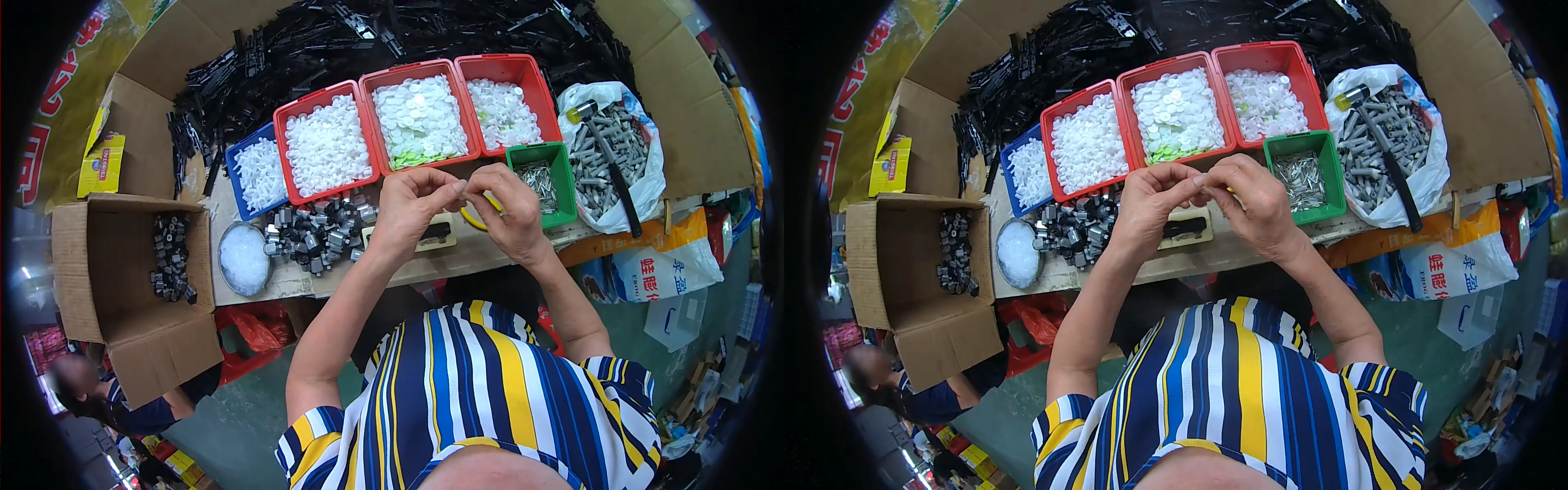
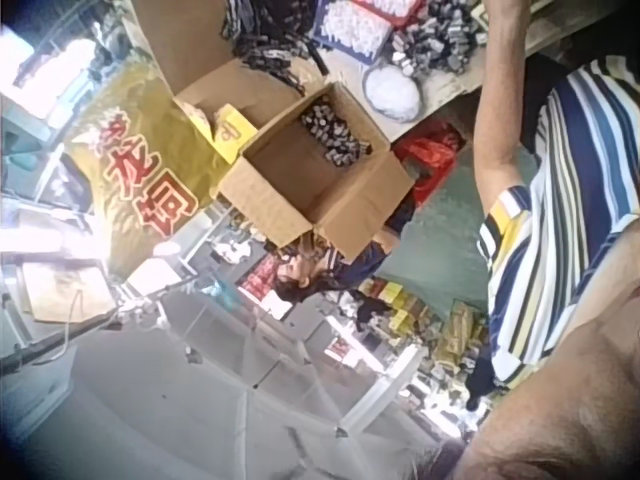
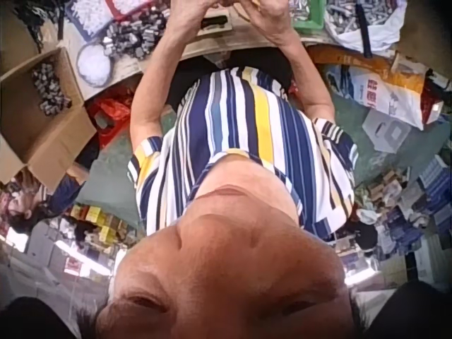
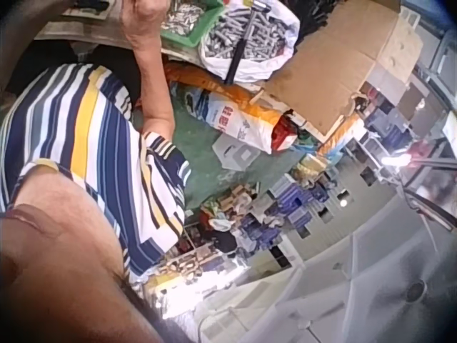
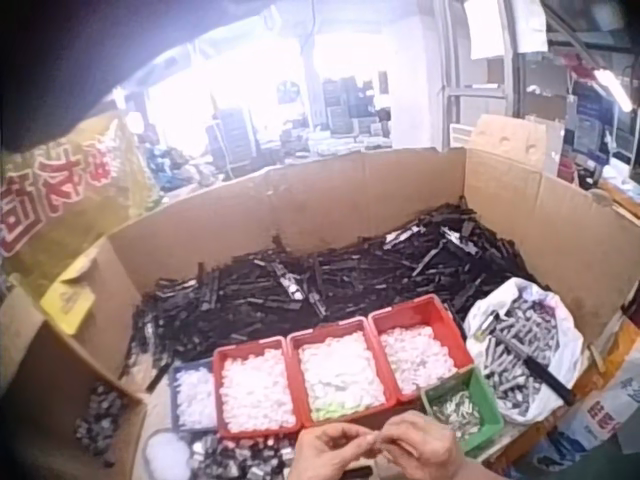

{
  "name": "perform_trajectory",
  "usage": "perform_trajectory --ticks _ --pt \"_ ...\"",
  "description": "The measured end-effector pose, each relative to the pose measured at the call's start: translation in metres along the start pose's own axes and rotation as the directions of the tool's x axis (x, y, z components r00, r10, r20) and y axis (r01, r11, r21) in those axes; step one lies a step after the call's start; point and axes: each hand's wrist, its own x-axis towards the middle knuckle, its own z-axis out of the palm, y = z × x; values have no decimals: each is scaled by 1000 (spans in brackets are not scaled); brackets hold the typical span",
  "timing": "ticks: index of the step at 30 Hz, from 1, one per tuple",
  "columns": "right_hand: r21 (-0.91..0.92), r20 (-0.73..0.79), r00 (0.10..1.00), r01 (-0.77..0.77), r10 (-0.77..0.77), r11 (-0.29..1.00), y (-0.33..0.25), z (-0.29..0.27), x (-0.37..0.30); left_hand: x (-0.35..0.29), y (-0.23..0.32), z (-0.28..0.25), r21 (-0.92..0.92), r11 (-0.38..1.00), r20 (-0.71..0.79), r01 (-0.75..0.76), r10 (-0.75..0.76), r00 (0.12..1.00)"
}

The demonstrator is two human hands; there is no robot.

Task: The person assembles small metal lock bodies by hand. They pick up a metal lock body, insert a white plastic component, and use pliers to press a metal pin into the assembly. The person repeats this process, handling lock bodies, plastic inserts, and metal pins from various containers on the table.

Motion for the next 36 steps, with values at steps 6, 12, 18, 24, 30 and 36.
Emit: perform_trajectory --ticks 6,12,18,24,30,36 --pt "624 193 900 -420 391 659 5 5 1 -14 -3 -12 -370 918 107 142 -110 988" --pt "569 255 860 -503 442 650 2 21 1 -23 -17 -25 -536 835 112 124 -75 991" --pt "126 92 982 -175 164 977 -16 22 3 -33 -23 -23 -370 927 -98 -59 24 995" --pt "38 99 994 -57 53 998 -9 21 -3 -41 -23 -20 -340 937 -90 -81 53 995" --pt "171 123 990 -94 73 981 -13 20 -7 -44 -25 -18 -242 965 -68 -102 88 994" --pt "207 147 988 -72 42 976 -14 24 -8 -53 -24 -18 -125 981 -81 -148 139 987"
